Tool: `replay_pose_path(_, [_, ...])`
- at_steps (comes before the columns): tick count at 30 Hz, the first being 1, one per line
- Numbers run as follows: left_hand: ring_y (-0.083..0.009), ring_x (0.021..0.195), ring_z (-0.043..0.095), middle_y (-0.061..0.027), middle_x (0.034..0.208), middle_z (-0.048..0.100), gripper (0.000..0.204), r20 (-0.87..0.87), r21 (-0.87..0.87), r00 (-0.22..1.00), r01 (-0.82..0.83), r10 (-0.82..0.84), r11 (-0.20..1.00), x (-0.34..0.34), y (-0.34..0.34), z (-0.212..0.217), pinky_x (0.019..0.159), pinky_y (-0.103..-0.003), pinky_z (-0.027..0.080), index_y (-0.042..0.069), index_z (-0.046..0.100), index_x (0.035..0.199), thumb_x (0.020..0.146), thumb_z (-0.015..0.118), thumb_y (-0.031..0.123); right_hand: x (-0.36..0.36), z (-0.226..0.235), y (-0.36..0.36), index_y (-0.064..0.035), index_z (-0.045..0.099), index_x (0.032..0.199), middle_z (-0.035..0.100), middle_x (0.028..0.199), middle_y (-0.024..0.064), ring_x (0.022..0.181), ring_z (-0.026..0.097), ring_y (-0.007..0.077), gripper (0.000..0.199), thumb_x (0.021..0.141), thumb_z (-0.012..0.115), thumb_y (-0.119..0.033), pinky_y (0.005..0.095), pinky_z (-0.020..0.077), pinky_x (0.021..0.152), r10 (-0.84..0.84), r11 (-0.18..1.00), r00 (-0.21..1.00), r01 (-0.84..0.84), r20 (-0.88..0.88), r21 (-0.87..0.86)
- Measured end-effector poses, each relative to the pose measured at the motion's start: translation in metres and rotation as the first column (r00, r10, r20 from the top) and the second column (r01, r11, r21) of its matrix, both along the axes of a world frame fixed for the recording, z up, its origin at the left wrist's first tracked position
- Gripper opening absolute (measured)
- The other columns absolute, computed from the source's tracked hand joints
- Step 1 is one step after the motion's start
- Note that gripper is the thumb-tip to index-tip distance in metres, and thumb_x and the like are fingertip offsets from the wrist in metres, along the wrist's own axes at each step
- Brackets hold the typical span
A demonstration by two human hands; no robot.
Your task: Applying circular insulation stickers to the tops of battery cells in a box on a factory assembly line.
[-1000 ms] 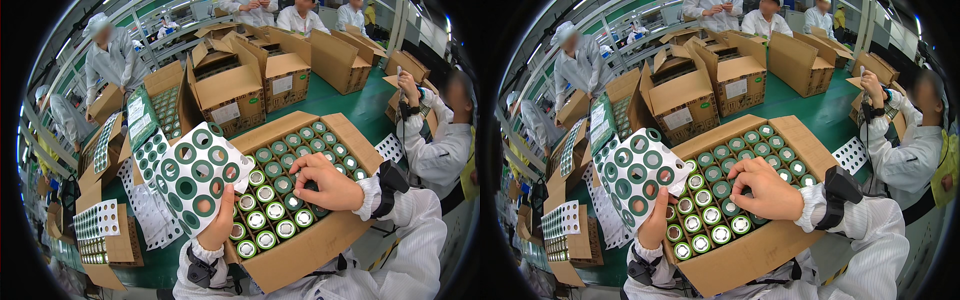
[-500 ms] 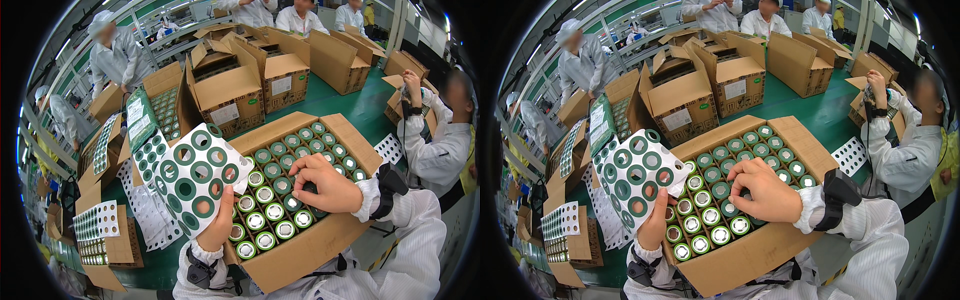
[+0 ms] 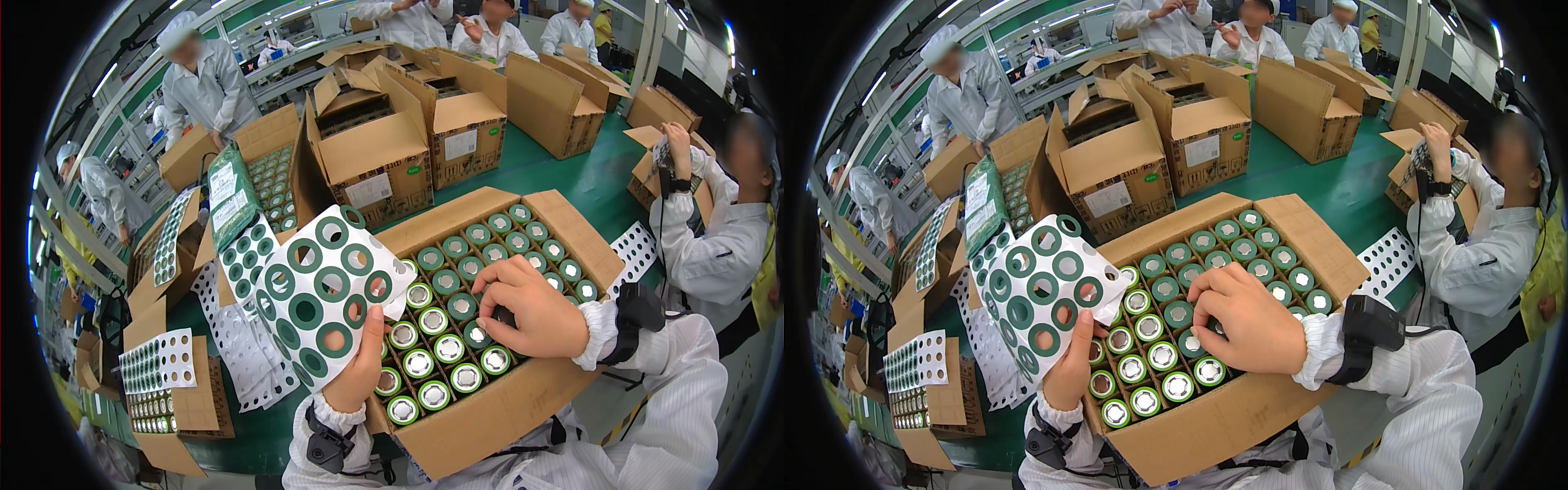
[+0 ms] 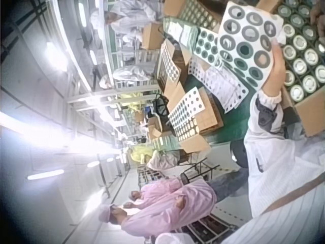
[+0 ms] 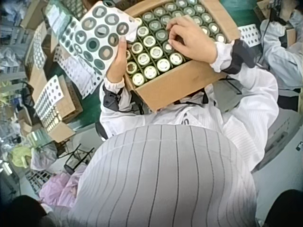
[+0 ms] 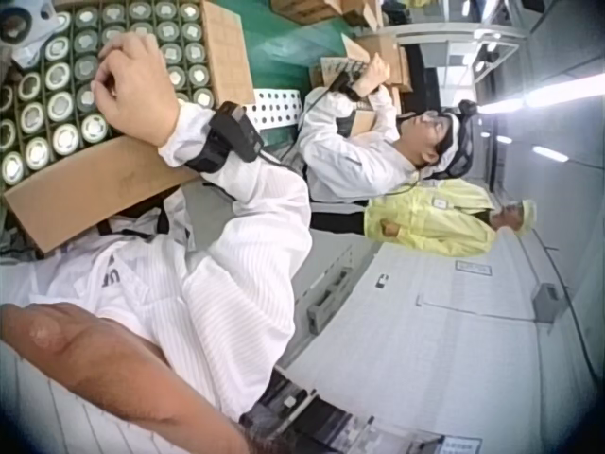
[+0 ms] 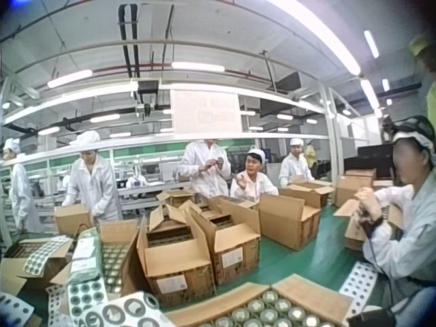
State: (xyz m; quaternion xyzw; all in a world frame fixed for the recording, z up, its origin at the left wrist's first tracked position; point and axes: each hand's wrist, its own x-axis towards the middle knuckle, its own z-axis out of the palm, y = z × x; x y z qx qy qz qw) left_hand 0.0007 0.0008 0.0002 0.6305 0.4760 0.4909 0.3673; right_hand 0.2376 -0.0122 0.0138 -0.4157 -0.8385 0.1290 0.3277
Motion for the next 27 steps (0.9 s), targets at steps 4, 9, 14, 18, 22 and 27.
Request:
replay_pose_path(4, [-0.0112,0.062,0.057,-0.0044,0.078,0.060,0.011,-0.024,-0.004,1.000,-0.004,0.004,1.000,-0.003,0.000,-0.006,0.053,-0.022,0.045,-0.002,0.057,0.092,0.087,0.053,0.007,-0.002,0.000,-0.001,-0.0052,0.053,0.069,0.052,0.092,0.0090,0.086,0.048,0.0267,0.011,0.067,0.063,-0.006,0.0347,0.0408,0.077,0.002,0.998,0.999,-0.004,0.035,0.064])
replay_pose_path(9, [-0.0119,0.063,0.058,-0.0039,0.079,0.061,0.011,-0.151,0.086,0.988,-0.008,0.021,0.996,-0.008,0.006,-0.016,0.054,-0.023,0.046,-0.001,0.058,0.093,0.086,0.054,0.007,-0.005,0.000,-0.002,-0.0031,0.052,0.073,0.052,0.090,0.0088,0.085,0.049,0.0267,0.012,0.067,0.062,-0.004,0.0342,0.0417,0.075,-0.013,0.990,0.995,-0.001,0.099,0.138])
replay_pose_path(14, [-0.0122,0.064,0.058,-0.0045,0.080,0.061,0.011,-0.011,0.035,1.000,-0.002,0.002,0.999,-0.004,0.002,-0.013,0.054,-0.024,0.046,0.001,0.058,0.093,0.086,0.055,0.008,-0.009,0.000,-0.005,-0.0042,0.052,0.072,0.054,0.089,0.0071,0.082,0.050,0.0251,0.011,0.068,0.062,-0.006,0.0335,0.0420,0.074,-0.051,0.959,0.981,-0.005,0.188,0.284])
replay_pose_path(18, [-0.0121,0.064,0.058,-0.0045,0.080,0.061,0.011,-0.027,0.080,1.000,0.004,-0.002,0.997,-0.006,0.004,-0.017,0.054,-0.024,0.046,0.001,0.058,0.094,0.086,0.055,0.008,-0.013,0.005,-0.013,-0.0019,0.056,0.066,0.055,0.091,0.0066,0.088,0.050,0.0237,0.027,0.068,0.069,-0.026,0.0337,0.0418,0.077,-0.037,0.960,0.953,-0.049,0.299,0.276])
replay_pose_path(22, [-0.0123,0.064,0.058,-0.0038,0.080,0.061,0.011,-0.037,0.026,0.999,-0.016,0.017,1.000,-0.008,0.005,-0.020,0.055,-0.025,0.045,0.002,0.059,0.094,0.086,0.055,0.008,-0.019,0.016,-0.022,0.0007,0.057,0.063,0.054,0.096,0.0083,0.093,0.049,0.0236,0.045,0.068,0.065,-0.043,0.0336,0.0406,0.080,-0.051,0.949,0.902,-0.091,0.429,0.303])
replay_pose_path(27, [-0.0149,0.068,0.058,-0.0041,0.081,0.062,0.011,-0.011,-0.012,1.000,0.007,-0.007,1.000,-0.012,0.011,-0.031,0.058,-0.026,0.045,0.002,0.059,0.093,0.085,0.055,0.009,-0.024,0.015,-0.023,0.0088,0.059,0.066,0.052,0.101,0.0119,0.099,0.047,0.0244,0.064,0.069,0.057,-0.055,0.0332,0.0385,0.085,0.004,0.950,0.884,-0.149,0.468,0.274])
